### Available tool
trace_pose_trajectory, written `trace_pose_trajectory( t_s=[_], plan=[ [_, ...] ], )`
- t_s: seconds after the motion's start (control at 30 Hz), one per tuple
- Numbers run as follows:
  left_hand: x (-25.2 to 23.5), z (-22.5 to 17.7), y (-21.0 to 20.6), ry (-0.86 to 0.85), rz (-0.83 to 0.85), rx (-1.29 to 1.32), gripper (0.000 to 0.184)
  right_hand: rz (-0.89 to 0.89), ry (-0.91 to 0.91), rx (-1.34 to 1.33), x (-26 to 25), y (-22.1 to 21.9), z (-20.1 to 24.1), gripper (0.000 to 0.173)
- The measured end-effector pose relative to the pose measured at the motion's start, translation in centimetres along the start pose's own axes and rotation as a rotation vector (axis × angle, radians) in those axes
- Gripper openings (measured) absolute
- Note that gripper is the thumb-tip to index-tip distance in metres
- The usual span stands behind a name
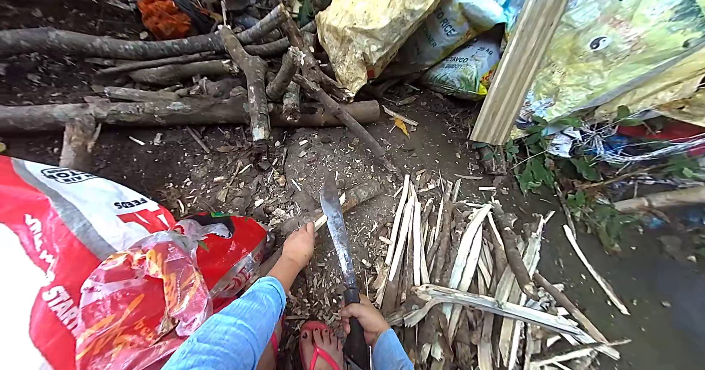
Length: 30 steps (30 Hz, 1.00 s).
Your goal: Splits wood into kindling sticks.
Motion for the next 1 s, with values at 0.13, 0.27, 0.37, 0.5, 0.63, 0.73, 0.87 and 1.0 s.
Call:
trace_pose_trajectory(
  t_s=[0.13,0.27,0.37,0.5,0.63,0.73,0.87,1.0],
  plan=[
    [-0.8,0.6,-0.1,-0.050,0.027,0.022,0.050,0.094,-0.019,-0.152,0.3,-1.0,-0.3,0.018],
    [-1.3,0.9,-0.1,-0.070,0.090,0.185,0.051,-0.346,0.041,0.782,0.5,0.0,3.4,0.036],
    [-1.2,0.9,-0.8,0.008,0.117,0.297,0.050,-0.478,-0.149,1.275,0.7,-0.6,4.9,0.053],
    [-0.8,1.5,-0.4,0.057,0.040,0.290,0.056,-0.421,-0.059,1.142,0.3,-1.3,5.0,0.046],
    [-0.2,1.9,0.5,0.046,-0.072,0.229,0.051,-0.413,-0.077,1.109,0.4,-1.9,4.8,0.044],
    [-0.1,2.7,0.4,-0.008,-0.093,0.303,0.043,-0.426,-0.064,1.118,0.6,-1.9,4.8,0.044],
    [3.1,4.9,4.8,-0.123,-0.402,0.669,0.046,-0.445,0.026,1.102,1.8,-2.3,5.7,0.045],
    [6.1,9.0,6.8,-0.122,-0.705,0.897,0.047,-0.478,0.292,1.063,4.8,-4.7,8.8,0.047]
  ],
)
Point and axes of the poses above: each hand's wrist, its own x-axis away from the middle knuckle, its own y-axis out of the back of the hand, z = x × y, the point moved 8 cm from there along -x, towards the middle knuckle, and after that the axes turned 5 degrees about y, right-handed, at the moved point
